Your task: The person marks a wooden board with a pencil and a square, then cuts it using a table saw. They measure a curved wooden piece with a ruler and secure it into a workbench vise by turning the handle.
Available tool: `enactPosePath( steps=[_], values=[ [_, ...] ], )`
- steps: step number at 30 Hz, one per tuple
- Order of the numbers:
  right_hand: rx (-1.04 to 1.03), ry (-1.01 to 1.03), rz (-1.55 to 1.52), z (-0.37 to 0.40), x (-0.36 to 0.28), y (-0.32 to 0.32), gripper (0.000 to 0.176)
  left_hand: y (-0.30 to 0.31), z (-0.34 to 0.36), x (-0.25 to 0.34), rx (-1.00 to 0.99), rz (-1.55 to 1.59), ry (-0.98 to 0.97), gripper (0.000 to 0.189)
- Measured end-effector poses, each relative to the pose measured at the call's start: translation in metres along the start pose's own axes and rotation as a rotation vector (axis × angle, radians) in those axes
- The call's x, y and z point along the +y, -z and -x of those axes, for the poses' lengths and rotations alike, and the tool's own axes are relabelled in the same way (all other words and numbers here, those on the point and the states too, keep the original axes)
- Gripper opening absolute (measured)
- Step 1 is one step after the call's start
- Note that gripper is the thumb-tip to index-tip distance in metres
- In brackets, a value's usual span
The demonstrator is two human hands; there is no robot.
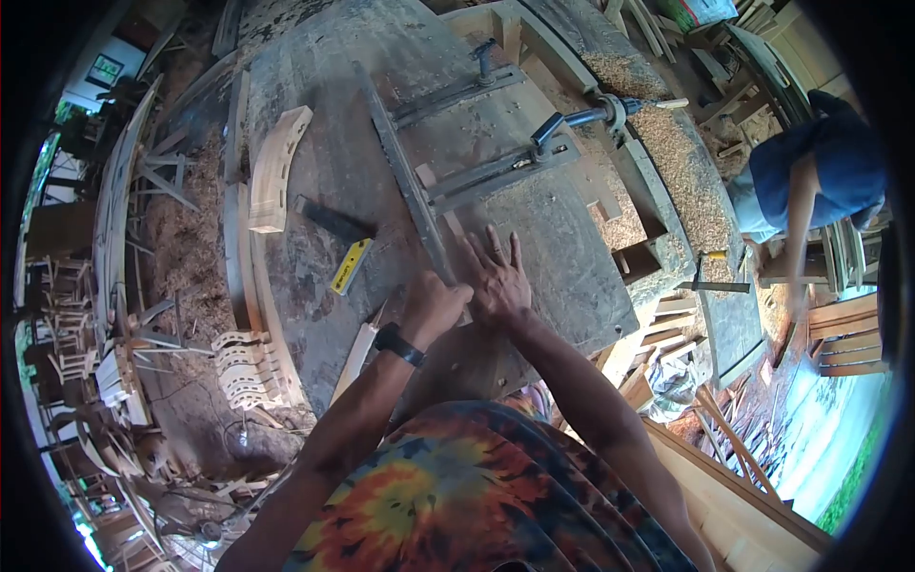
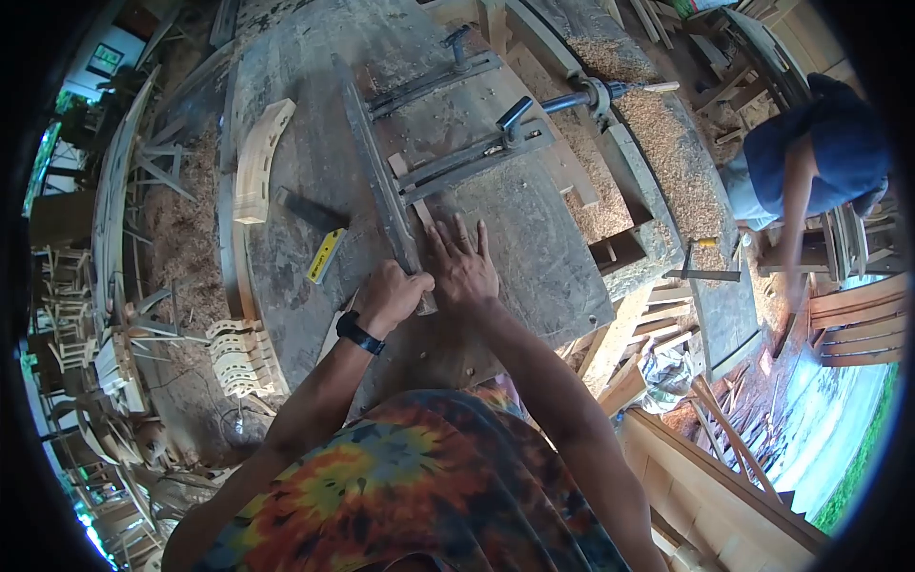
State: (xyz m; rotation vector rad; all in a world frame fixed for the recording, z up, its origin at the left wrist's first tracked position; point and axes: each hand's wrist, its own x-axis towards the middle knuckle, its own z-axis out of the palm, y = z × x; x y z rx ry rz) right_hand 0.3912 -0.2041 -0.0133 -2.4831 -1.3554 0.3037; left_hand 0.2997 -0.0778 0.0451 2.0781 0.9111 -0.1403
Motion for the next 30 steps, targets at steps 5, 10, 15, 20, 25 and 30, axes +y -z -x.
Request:
enactPosePath(
  steps=[5, 10, 15, 20, 25, 30],
  values=[
    [0.018, 0.001, 0.027, -0.008, -0.006, -0.006, 0.068, -0.003, -0.002, -0.008, -0.009, 0.050, -0.007, 0.038],
    [-0.006, 0.036, 0.045, -0.009, -0.004, -0.003, 0.065, 0.001, -0.001, -0.006, -0.068, 0.013, -0.015, 0.047],
    [-0.007, 0.072, 0.074, -0.013, 0.001, -0.007, 0.071, -0.004, -0.005, -0.011, -0.007, -0.035, -0.058, 0.046],
    [-0.006, 0.078, 0.008, -0.008, 0.010, -0.008, 0.073, 0.033, -0.003, -0.009, -0.043, -0.004, -0.278, 0.054],
    [0.154, -0.328, -0.207, 0.059, 0.018, 0.032, 0.072, 0.099, -0.030, -0.052, 0.318, -0.088, -0.134, 0.058],
    [0.418, -0.531, 0.025, 0.133, 0.068, -0.009, 0.070, 0.101, -0.057, -0.137, 0.404, -0.520, 0.087, 0.054]
  ],
)
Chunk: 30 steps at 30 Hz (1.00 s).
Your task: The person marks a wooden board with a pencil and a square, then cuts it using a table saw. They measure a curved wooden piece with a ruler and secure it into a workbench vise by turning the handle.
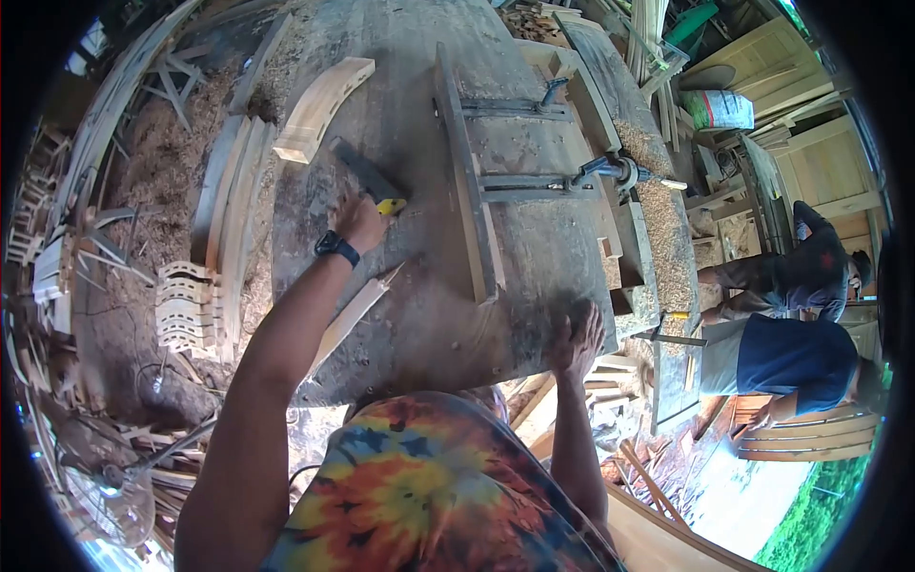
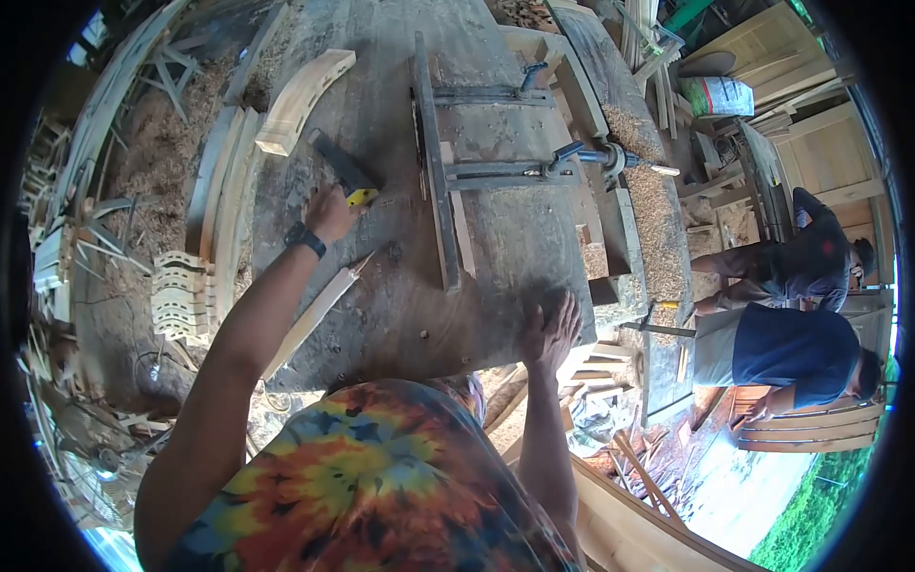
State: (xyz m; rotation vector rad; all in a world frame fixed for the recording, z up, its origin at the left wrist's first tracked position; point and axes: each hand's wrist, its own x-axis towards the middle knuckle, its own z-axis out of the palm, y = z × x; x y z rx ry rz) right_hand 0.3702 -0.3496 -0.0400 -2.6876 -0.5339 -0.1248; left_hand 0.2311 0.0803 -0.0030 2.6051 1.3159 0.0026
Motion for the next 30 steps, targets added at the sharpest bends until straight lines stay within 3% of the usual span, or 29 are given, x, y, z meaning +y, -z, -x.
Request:
enactPosePath(
  steps=[2, 6, 8, 9, 12, 15, 18, 19, 23, 30],
  values=[
    [0.046, 0.095, 0.086, 0.006, -0.001, 0.001, 0.067, -0.022, -0.004, -0.009, -0.032, 0.011, -0.176, 0.051],
    [0.041, 0.073, 0.112, 0.005, 0.001, 0.000, 0.064, -0.034, -0.001, -0.011, 0.067, -0.128, -0.177, 0.046],
    [0.039, 0.039, 0.122, 0.005, 0.002, -0.002, 0.063, -0.017, -0.005, -0.011, -0.048, 0.188, -0.180, 0.042],
    [0.047, 0.044, 0.118, 0.005, 0.002, -0.002, 0.062, -0.012, -0.007, -0.008, -0.060, 0.180, -0.193, 0.042],
    [0.074, 0.055, 0.099, 0.005, -0.001, 0.001, 0.061, -0.016, -0.017, -0.012, 0.056, 0.211, -0.255, 0.039],
    [0.094, 0.050, 0.120, 0.005, -0.003, -0.001, 0.060, -0.047, -0.044, -0.018, 0.164, 0.437, -0.342, 0.029],
    [0.058, 0.005, 0.127, 0.003, -0.002, 0.001, 0.060, -0.048, -0.058, -0.009, 0.224, 0.434, -0.464, 0.022],
    [0.062, 0.013, 0.119, 0.003, -0.002, 0.002, 0.061, -0.045, -0.057, -0.002, 0.348, 0.347, -0.537, 0.025],
    [0.034, 0.002, 0.142, 0.005, -0.004, 0.003, 0.064, -0.052, -0.082, 0.016, 0.287, 0.334, -0.625, 0.028],
    [-0.032, -0.038, 0.152, 0.001, -0.007, 0.006, 0.068, -0.063, -0.099, 0.041, 0.235, 0.361, -0.678, 0.018]
  ],
)
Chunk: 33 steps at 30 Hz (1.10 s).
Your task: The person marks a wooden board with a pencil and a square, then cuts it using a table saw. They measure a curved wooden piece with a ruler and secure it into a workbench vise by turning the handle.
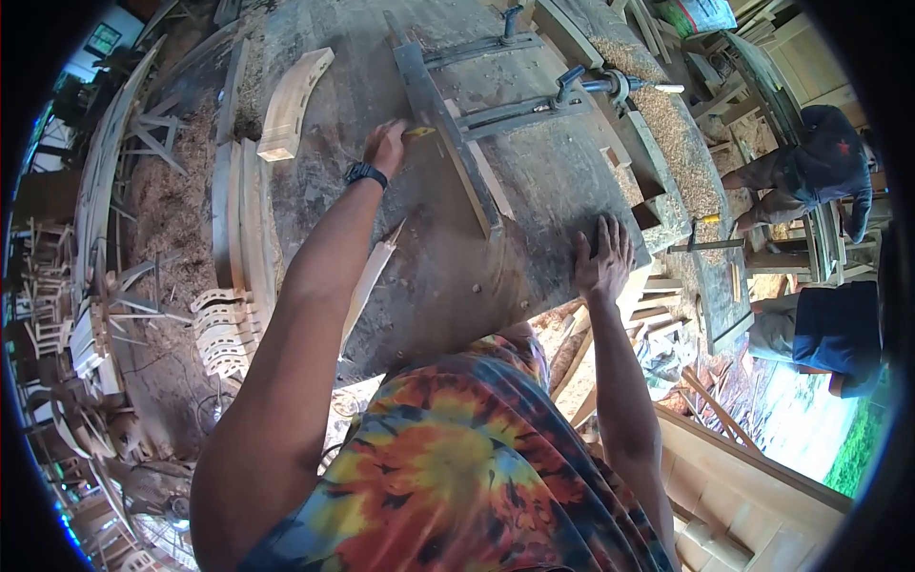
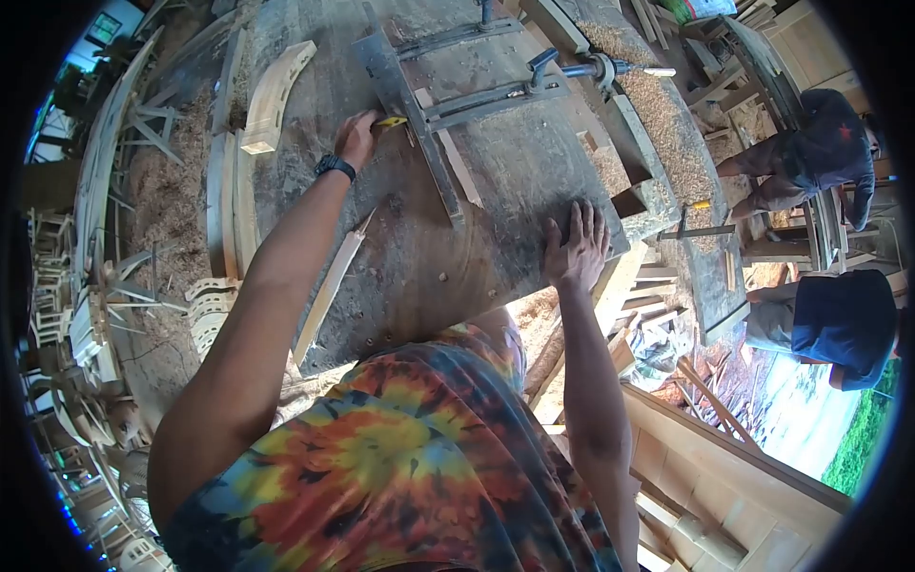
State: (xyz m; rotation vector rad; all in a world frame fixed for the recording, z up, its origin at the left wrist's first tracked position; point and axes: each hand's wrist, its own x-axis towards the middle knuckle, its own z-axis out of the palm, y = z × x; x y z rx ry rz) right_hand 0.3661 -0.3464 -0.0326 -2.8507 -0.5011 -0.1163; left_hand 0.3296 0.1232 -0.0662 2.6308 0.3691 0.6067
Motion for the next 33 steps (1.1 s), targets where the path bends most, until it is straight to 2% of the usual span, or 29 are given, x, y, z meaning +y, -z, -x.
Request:
enactPosePath(
  steps=[3, 5, 8, 20, 23, 26, 30, 31, 33],
  values=[
    [-0.004, -0.002, 0.000, 0.001, -0.002, 0.002, 0.069, 0.003, 0.000, 0.000, -0.002, -0.018, -0.031, 0.019],
    [0.002, -0.004, -0.002, 0.001, -0.002, 0.002, 0.069, 0.009, 0.001, 0.012, -0.016, 0.143, 0.085, 0.016],
    [0.015, -0.005, 0.006, 0.001, -0.003, 0.002, 0.068, 0.015, 0.002, 0.018, 0.003, 0.016, 0.002, 0.016],
    [0.000, -0.010, -0.011, 0.002, -0.002, 0.002, 0.068, 0.019, 0.003, 0.014, -0.042, 0.075, 0.059, 0.019],
    [0.006, 0.004, -0.011, 0.002, -0.001, 0.001, 0.067, 0.011, 0.004, 0.015, 0.052, 0.014, 0.021, 0.014],
    [0.017, -0.006, -0.013, 0.003, -0.001, 0.000, 0.066, 0.008, 0.003, 0.008, 0.009, 0.023, 0.002, 0.015],
    [0.094, 0.056, -0.048, 0.003, 0.001, -0.003, 0.062, 0.027, -0.007, 0.004, -0.002, 0.091, 0.074, 0.014],
    [0.101, 0.069, -0.051, 0.002, 0.001, -0.002, 0.062, 0.040, -0.014, 0.005, -0.042, 0.149, 0.213, 0.014],
    [0.123, 0.073, -0.059, 0.003, 0.001, -0.002, 0.061, 0.056, -0.032, -0.011, 0.028, 0.141, 0.234, 0.015]
  ],
)
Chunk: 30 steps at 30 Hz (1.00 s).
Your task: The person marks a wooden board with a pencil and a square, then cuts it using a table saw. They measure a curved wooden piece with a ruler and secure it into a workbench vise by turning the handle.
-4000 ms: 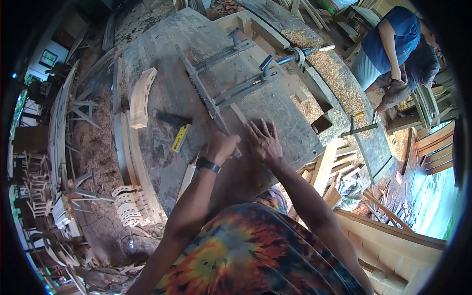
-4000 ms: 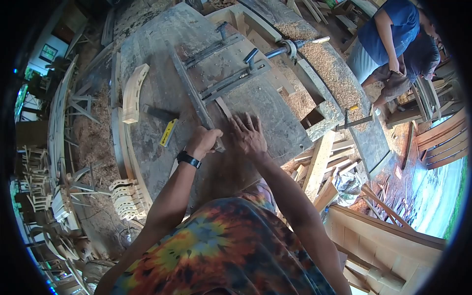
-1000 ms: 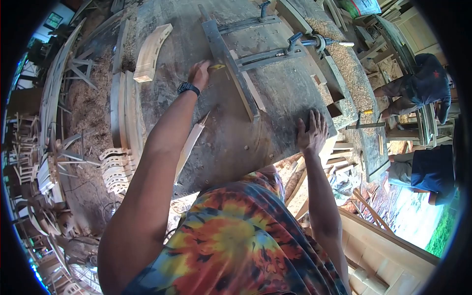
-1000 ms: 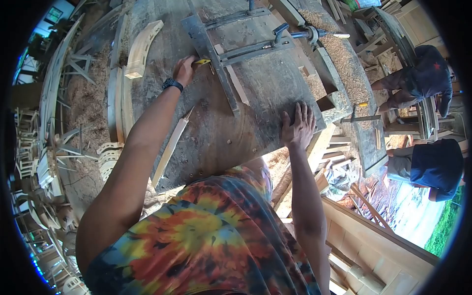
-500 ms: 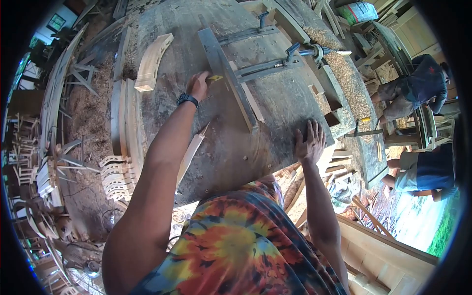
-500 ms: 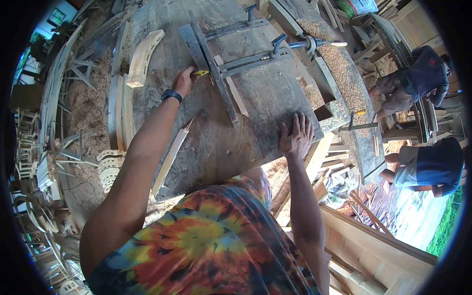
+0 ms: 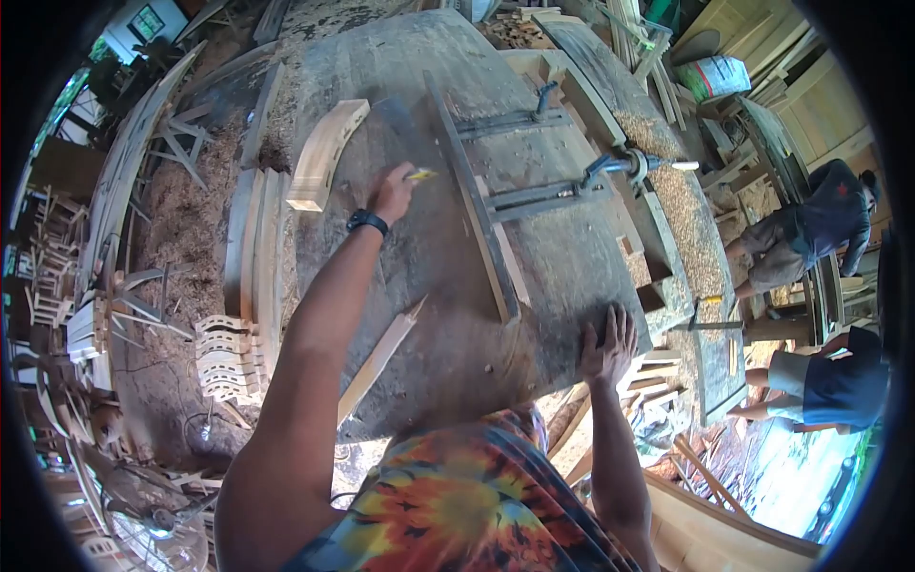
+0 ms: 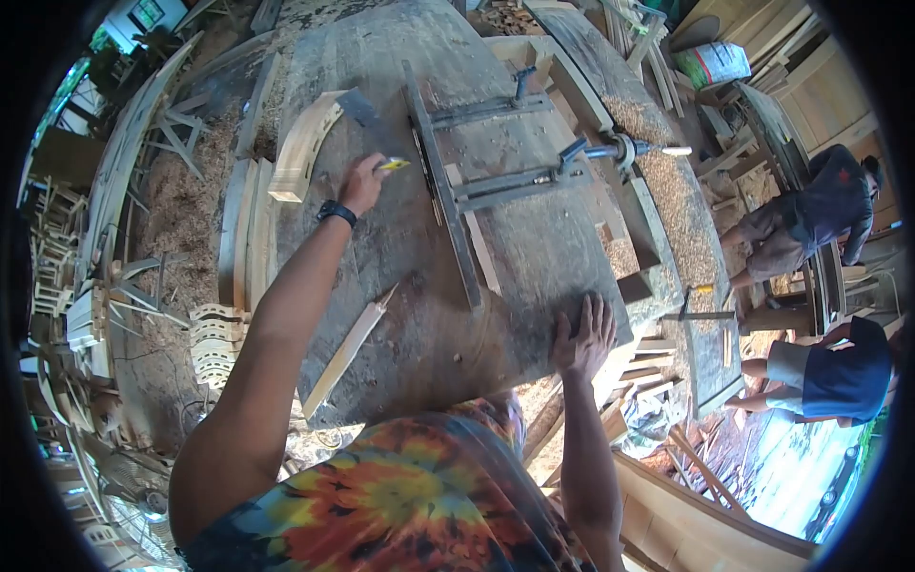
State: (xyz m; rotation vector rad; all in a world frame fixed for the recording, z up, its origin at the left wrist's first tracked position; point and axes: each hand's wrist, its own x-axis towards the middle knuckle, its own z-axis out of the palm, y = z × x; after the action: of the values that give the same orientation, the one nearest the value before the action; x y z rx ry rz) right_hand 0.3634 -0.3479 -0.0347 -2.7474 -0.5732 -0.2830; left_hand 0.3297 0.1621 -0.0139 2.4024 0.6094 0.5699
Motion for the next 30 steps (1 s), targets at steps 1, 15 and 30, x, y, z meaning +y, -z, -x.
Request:
enactPosePath(
  steps=[1, 15, 30],
  values=[
    [0.004, 0.009, 0.000, 0.000, -0.001, 0.001, 0.061, 0.009, -0.012, -0.009, 0.063, 0.002, 0.017, 0.017],
    [-0.023, 0.050, 0.040, 0.000, -0.001, 0.002, 0.061, -0.063, -0.117, -0.091, 0.012, -0.171, 0.218, 0.042],
    [-0.034, 0.046, 0.038, -0.002, -0.003, 0.004, 0.062, -0.081, -0.120, -0.090, 0.031, -0.175, 0.142, 0.045]
  ],
)
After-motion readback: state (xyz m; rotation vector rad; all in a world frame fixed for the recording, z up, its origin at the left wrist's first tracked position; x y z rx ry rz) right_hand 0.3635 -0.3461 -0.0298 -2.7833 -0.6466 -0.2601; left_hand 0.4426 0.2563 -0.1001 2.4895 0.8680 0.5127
